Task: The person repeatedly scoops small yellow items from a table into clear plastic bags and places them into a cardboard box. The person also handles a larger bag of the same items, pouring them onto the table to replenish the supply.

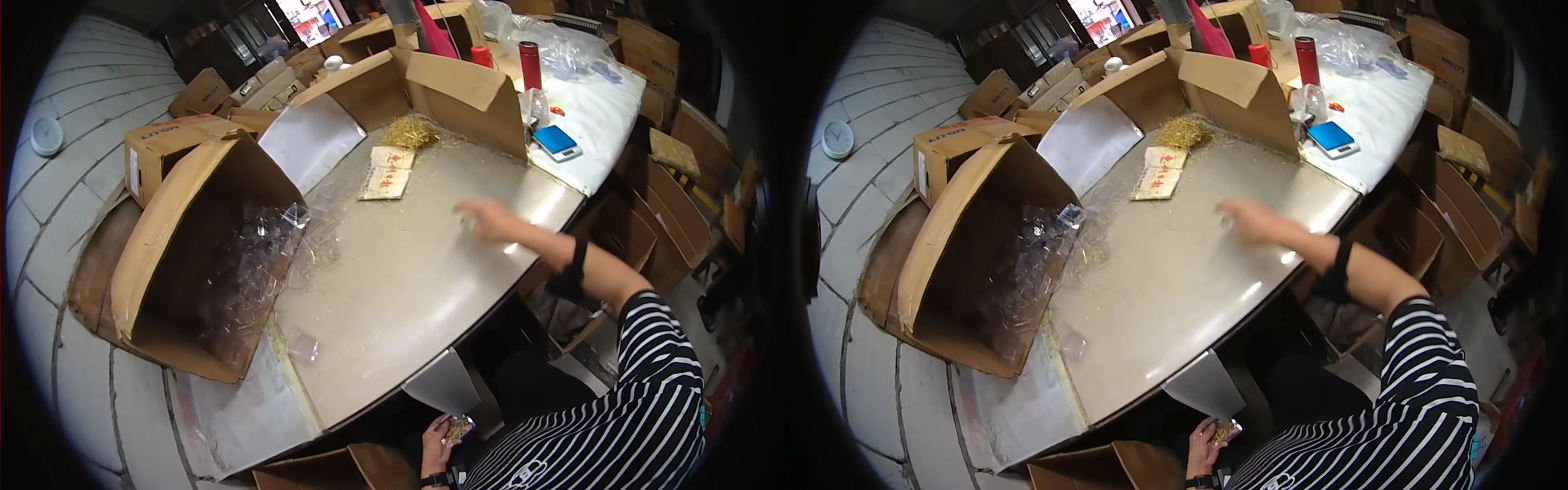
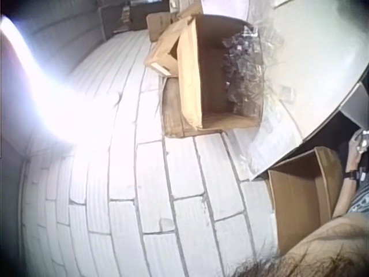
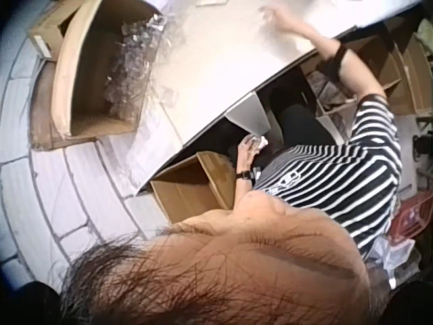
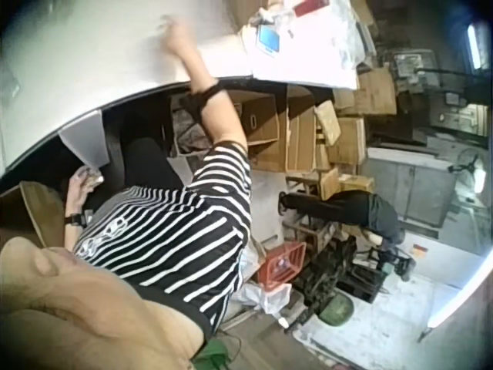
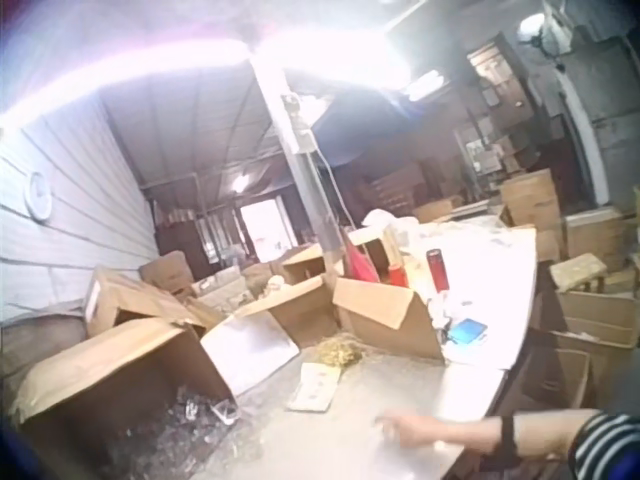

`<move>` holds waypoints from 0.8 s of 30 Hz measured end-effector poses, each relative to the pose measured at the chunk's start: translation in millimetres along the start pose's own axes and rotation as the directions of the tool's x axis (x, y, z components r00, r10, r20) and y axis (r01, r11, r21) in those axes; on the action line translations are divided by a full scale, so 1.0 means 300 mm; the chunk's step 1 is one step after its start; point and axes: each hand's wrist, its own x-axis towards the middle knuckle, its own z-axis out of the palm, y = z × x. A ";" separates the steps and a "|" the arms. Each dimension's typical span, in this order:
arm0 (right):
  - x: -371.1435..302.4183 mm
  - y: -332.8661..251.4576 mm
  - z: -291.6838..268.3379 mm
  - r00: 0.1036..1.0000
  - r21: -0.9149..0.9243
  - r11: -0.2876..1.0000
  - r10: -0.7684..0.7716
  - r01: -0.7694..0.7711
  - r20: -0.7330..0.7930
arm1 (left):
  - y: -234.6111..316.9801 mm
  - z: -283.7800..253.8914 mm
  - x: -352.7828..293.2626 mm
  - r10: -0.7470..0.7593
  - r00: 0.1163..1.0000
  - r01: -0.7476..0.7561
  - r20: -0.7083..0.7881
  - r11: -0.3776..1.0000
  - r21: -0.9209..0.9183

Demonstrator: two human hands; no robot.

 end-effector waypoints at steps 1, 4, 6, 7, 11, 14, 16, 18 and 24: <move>0.085 0.086 -0.041 0.971 -0.109 0.969 0.231 -0.223 0.067 | 0.002 -0.016 -0.002 -0.010 1.000 0.010 -0.028 1.000 0.008; 0.294 0.360 -0.133 0.894 -0.379 0.834 0.446 -0.400 0.037 | 0.048 0.002 0.005 -0.024 0.998 0.020 -0.060 0.997 -0.068; 0.358 0.448 -0.144 0.802 -0.324 0.753 0.596 -0.573 -0.034 | -0.016 -0.082 0.035 0.121 0.993 -0.120 0.011 0.990 -0.075; 0.414 0.423 -0.089 0.756 -0.365 0.700 0.654 -0.614 -0.019 | -0.003 -0.087 0.028 0.074 0.997 -0.077 -0.039 0.994 -0.083; 0.572 0.264 0.049 0.635 -0.526 0.599 0.760 -0.604 0.137 | -0.149 -0.296 0.132 -0.079 0.968 -0.014 -0.240 0.931 -0.364; 0.560 0.157 0.156 0.711 -0.573 0.718 0.634 -0.395 0.305 | -0.400 -0.694 0.239 0.098 0.991 -0.114 -0.087 0.972 -0.204; 0.482 0.095 0.218 0.719 -0.594 0.773 0.542 -0.223 0.434 | -0.313 -0.508 0.219 0.300 0.954 -0.141 0.014 0.407 0.902; 0.362 0.001 0.266 0.759 -0.543 0.840 0.365 -0.018 0.539 | -0.216 -0.386 0.187 0.236 0.967 -0.138 -0.101 0.809 0.571; 0.246 0.030 0.054 0.919 0.155 0.987 -0.034 -0.030 0.393 | 0.034 -0.057 0.103 0.049 0.963 -0.055 -0.267 0.998 -0.015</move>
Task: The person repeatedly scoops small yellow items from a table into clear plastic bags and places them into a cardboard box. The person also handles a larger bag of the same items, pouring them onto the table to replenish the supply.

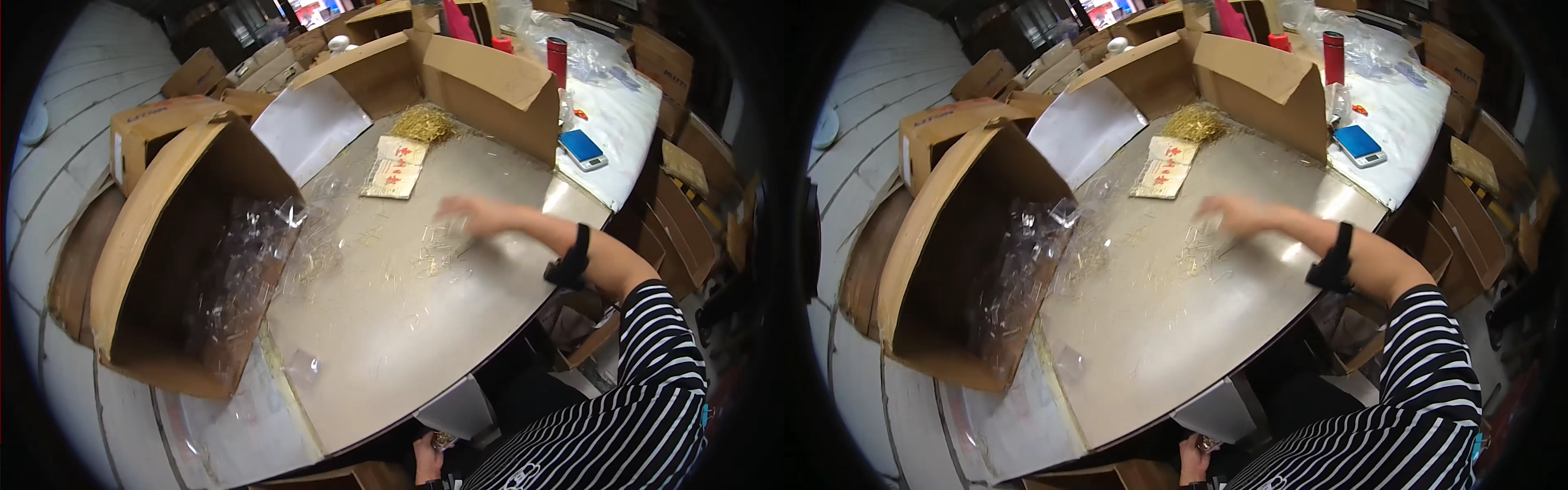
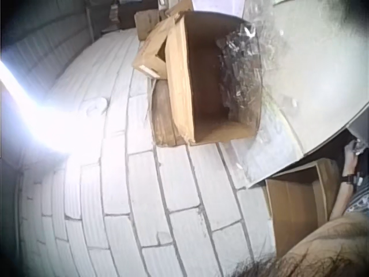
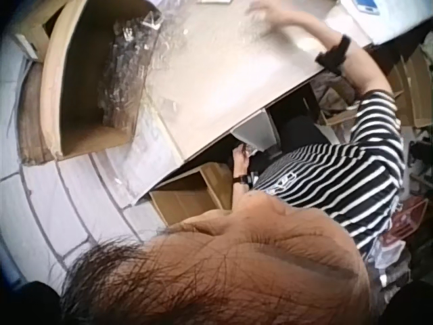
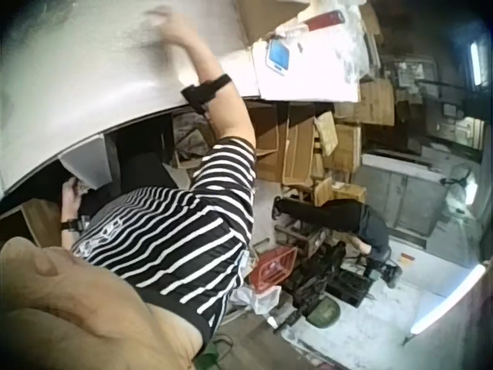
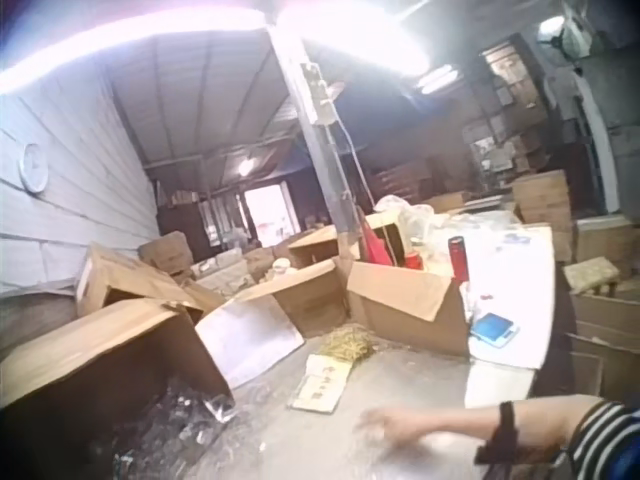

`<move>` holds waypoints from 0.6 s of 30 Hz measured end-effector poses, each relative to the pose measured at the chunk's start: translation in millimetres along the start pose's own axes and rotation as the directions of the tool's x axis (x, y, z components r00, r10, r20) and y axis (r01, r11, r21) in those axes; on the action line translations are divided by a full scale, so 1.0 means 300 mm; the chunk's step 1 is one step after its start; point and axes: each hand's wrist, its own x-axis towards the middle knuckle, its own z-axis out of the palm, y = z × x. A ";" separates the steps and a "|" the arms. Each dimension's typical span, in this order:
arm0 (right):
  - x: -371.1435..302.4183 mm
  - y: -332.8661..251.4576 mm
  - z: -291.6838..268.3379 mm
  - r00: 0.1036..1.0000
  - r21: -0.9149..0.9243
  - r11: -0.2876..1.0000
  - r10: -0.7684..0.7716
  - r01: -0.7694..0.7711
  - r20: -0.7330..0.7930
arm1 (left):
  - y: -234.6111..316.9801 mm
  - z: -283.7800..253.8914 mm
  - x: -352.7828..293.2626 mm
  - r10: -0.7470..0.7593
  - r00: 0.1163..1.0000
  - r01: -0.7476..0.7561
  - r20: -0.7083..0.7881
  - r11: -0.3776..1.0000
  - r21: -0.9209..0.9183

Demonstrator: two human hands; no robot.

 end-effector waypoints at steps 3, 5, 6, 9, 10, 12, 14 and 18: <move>-0.081 0.296 -0.220 0.863 -0.071 0.914 0.348 -0.399 -0.366 | 0.063 0.031 -0.064 0.021 0.995 -0.012 0.101 0.996 -0.089; -0.130 0.401 -0.240 0.789 -0.184 0.780 0.530 -0.598 -0.312 | 0.033 0.013 -0.067 0.022 0.989 -0.008 0.144 0.996 -0.090; -0.126 0.431 -0.183 0.790 -0.216 0.768 0.536 -0.602 -0.297 | 0.038 0.027 -0.084 0.032 0.988 -0.022 0.151 0.998 -0.066; -0.040 0.130 0.060 0.883 -0.349 0.819 0.465 -0.456 -0.064 | 0.045 0.051 -0.139 0.064 0.984 -0.051 0.164 0.995 -0.080; -0.022 0.037 0.149 0.917 -0.376 0.847 0.398 -0.375 -0.019 | 0.029 0.058 -0.141 0.055 0.983 -0.040 0.173 0.995 -0.093; -0.020 -0.102 0.325 0.971 -0.362 0.913 0.230 -0.190 0.069 | 0.025 0.085 -0.125 0.009 0.974 0.008 0.225 0.997 -0.075; 0.009 -0.231 0.465 0.988 -0.403 0.915 0.044 0.021 0.151 | 0.035 0.122 -0.135 0.019 0.973 0.005 0.231 0.995 -0.102; -0.048 -0.421 0.634 0.971 -0.340 0.920 -0.134 0.196 0.199 | 0.065 0.213 -0.138 0.005 0.971 0.004 0.241 0.999 -0.036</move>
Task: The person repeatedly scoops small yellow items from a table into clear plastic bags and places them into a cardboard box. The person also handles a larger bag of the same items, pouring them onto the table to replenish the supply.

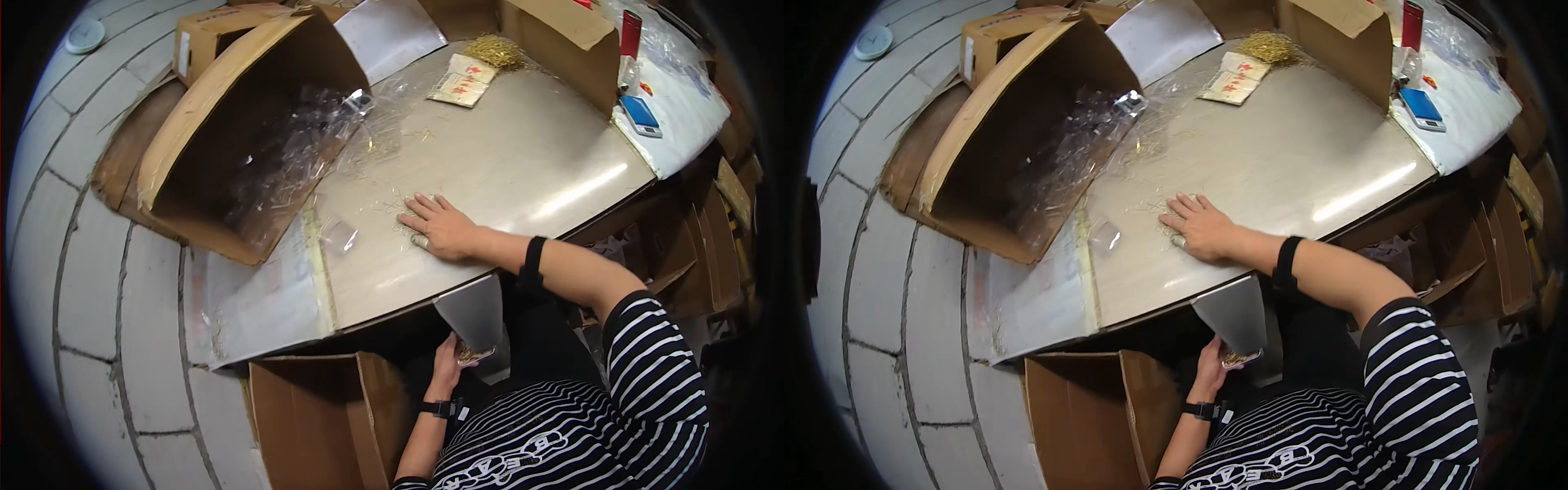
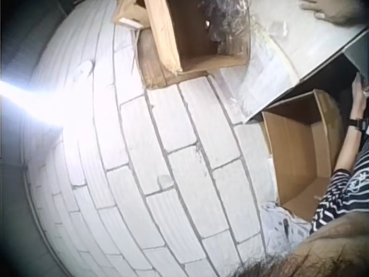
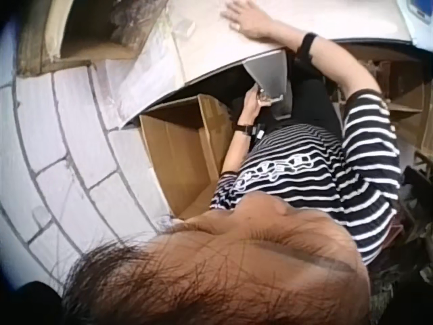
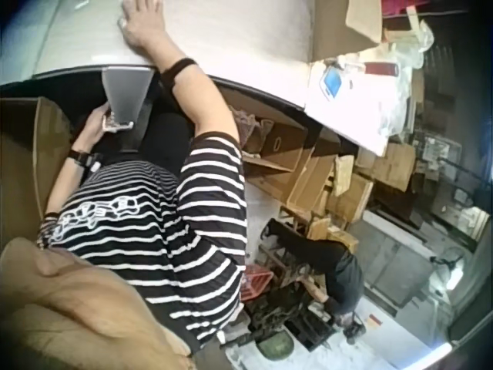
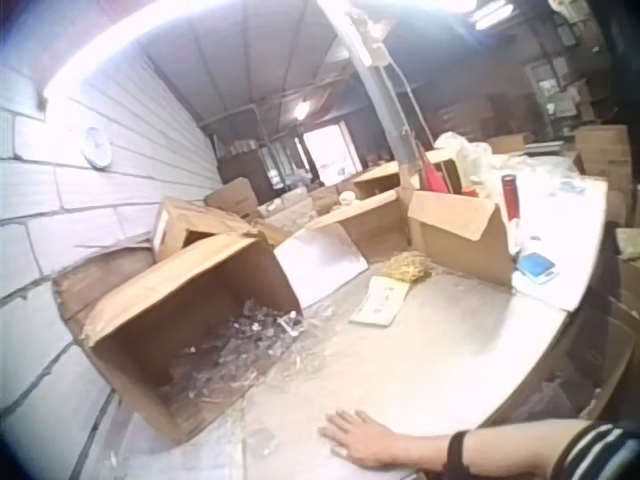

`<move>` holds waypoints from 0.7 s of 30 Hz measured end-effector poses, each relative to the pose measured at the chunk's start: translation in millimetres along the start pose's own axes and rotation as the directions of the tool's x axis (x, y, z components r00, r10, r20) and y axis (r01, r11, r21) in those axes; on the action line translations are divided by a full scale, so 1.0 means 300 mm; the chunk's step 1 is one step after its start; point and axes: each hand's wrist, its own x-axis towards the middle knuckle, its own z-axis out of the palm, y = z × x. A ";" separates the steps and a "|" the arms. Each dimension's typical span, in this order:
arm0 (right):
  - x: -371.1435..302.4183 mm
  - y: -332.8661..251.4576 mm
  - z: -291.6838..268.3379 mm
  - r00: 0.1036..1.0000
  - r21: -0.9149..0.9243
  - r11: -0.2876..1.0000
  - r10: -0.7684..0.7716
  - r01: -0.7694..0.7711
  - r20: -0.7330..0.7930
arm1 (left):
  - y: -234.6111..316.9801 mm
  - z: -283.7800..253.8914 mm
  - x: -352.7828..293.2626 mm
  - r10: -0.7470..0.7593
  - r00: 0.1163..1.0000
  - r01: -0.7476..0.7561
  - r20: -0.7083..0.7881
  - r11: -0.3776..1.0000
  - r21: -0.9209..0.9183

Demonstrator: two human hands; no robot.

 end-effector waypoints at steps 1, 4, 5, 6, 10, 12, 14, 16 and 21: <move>-0.011 -0.033 0.037 0.998 -0.015 0.999 0.032 -0.032 -0.051 | 0.002 0.019 -0.007 0.012 1.000 -0.011 -0.018 1.000 0.009; -0.072 -0.079 0.085 0.983 0.139 0.986 0.112 -0.091 -0.146 | 0.005 0.055 -0.020 0.032 0.998 -0.031 -0.046 0.999 0.019; -0.103 -0.068 0.065 0.983 0.316 0.945 0.129 -0.082 -0.132 | -0.003 0.052 -0.025 0.031 0.999 -0.031 -0.042 0.999 0.013; -0.125 -0.064 0.037 0.984 0.485 0.872 0.141 -0.071 -0.109 | -0.010 0.049 -0.032 0.033 0.998 -0.033 -0.045 0.999 0.005; -0.144 -0.059 -0.041 0.949 0.473 0.878 0.205 -0.070 -0.240 | -0.051 0.045 -0.011 -0.027 0.999 0.029 -0.030 0.999 0.046; -0.121 -0.112 -0.020 0.980 0.216 0.976 0.012 0.032 -0.199 | -0.082 0.041 0.006 -0.061 0.997 0.062 -0.039 0.998 0.027; -0.146 -0.166 0.028 0.982 0.146 0.989 -0.001 0.029 -0.187 | -0.076 0.084 -0.013 -0.027 0.999 0.026 -0.038 0.999 -0.019; -0.207 -0.214 0.081 0.947 0.051 0.999 0.018 -0.001 -0.319 | -0.140 0.030 0.039 -0.001 1.000 0.001 0.007 0.999 -0.040; -0.384 -0.303 -0.018 0.988 0.060 0.998 0.038 -0.029 -0.147 | -0.082 0.051 -0.012 -0.023 0.999 0.027 0.036 0.994 -0.102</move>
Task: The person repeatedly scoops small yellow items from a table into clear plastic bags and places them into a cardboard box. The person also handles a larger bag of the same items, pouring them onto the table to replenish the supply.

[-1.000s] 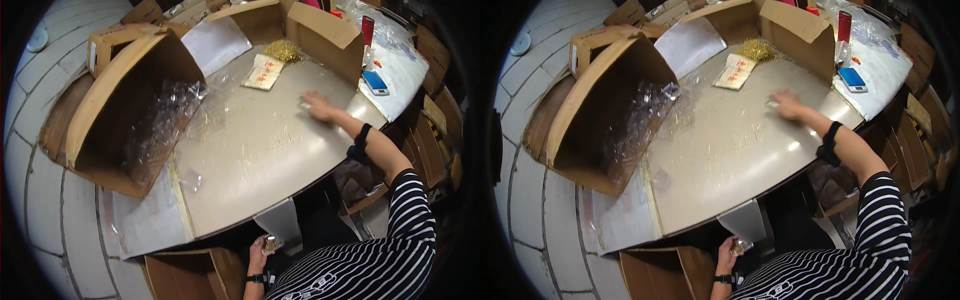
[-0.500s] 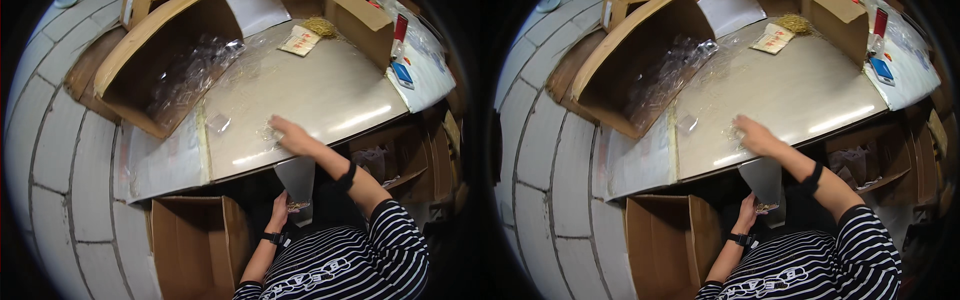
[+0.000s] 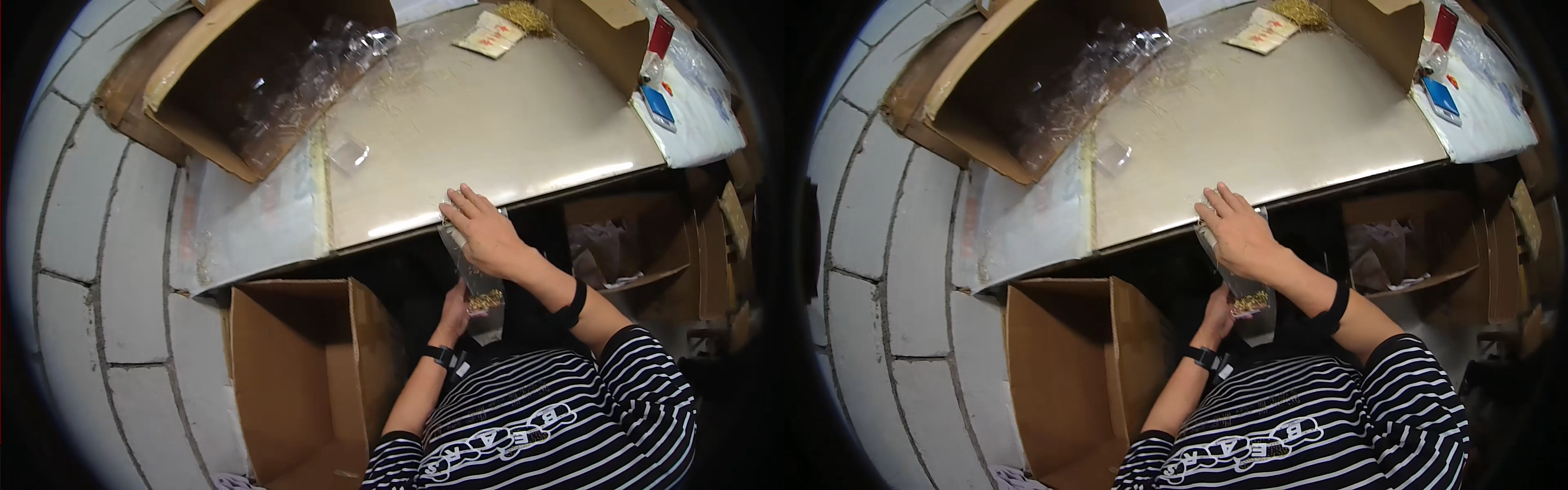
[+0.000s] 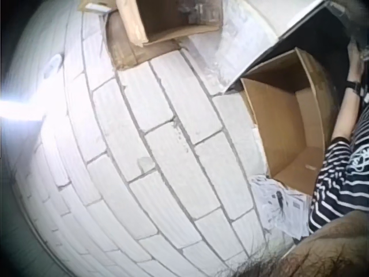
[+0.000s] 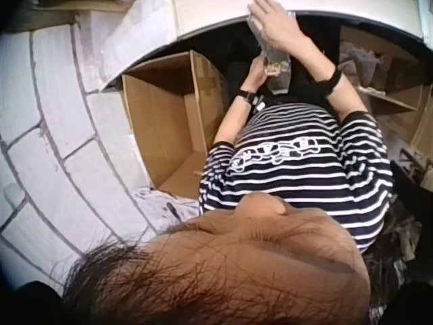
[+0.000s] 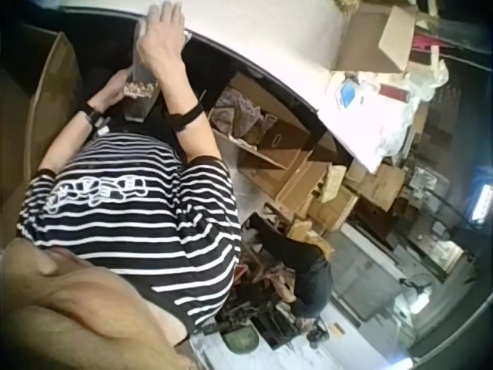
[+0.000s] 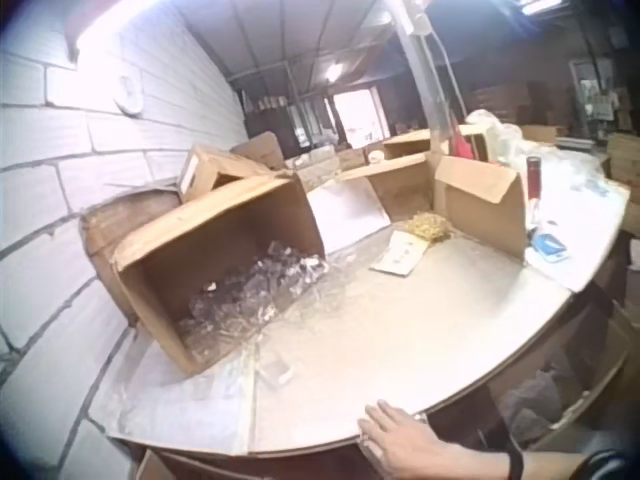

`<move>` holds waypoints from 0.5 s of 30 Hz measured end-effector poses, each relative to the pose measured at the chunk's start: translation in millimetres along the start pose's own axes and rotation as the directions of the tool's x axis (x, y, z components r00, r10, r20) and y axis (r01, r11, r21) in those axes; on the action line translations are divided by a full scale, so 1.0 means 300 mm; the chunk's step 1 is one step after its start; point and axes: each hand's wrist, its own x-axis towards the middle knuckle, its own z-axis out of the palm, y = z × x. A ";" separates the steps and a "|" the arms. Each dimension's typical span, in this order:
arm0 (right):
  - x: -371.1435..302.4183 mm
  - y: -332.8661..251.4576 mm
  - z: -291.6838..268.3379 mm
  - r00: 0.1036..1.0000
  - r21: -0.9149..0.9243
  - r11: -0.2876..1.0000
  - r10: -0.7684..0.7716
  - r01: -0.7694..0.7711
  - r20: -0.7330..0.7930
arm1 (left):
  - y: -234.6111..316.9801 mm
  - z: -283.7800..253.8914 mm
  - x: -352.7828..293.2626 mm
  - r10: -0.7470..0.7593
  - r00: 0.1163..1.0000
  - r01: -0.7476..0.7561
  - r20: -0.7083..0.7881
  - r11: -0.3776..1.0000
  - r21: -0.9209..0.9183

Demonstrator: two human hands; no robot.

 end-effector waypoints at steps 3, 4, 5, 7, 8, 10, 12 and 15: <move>-0.074 0.037 -0.053 0.997 0.051 0.996 -0.066 0.069 -0.042 | -0.032 -0.006 0.012 -0.008 1.000 0.008 -0.013 1.000 -0.014; -0.097 0.035 -0.075 0.993 0.073 0.995 -0.057 0.065 -0.106 | -0.035 -0.015 0.023 -0.007 1.000 0.007 -0.017 1.000 -0.017; -0.126 0.043 -0.085 0.992 0.121 0.991 -0.042 0.056 -0.122 | -0.042 -0.024 0.030 -0.010 1.000 0.010 -0.018 1.000 -0.013; -0.195 0.065 -0.095 0.989 0.218 0.975 -0.009 0.041 -0.145 | -0.057 -0.028 0.030 -0.016 1.000 0.016 -0.024 1.000 -0.010; -0.224 0.068 -0.090 0.980 0.248 0.968 0.007 0.043 -0.197 | -0.065 -0.032 0.028 -0.026 1.000 0.025 -0.002 1.000 -0.013; -0.296 0.086 -0.082 0.990 0.333 0.943 0.042 0.006 -0.138 | -0.072 -0.041 0.013 -0.049 0.998 0.049 0.041 0.999 -0.004; -0.349 0.102 -0.070 0.996 0.402 0.915 0.067 -0.037 -0.061 | -0.071 -0.040 -0.020 -0.077 0.995 0.076 0.060 0.997 0.012; -0.403 0.112 -0.058 0.995 0.462 0.881 0.081 -0.097 0.053 | -0.043 -0.033 -0.066 -0.117 0.988 0.109 0.102 0.990 0.087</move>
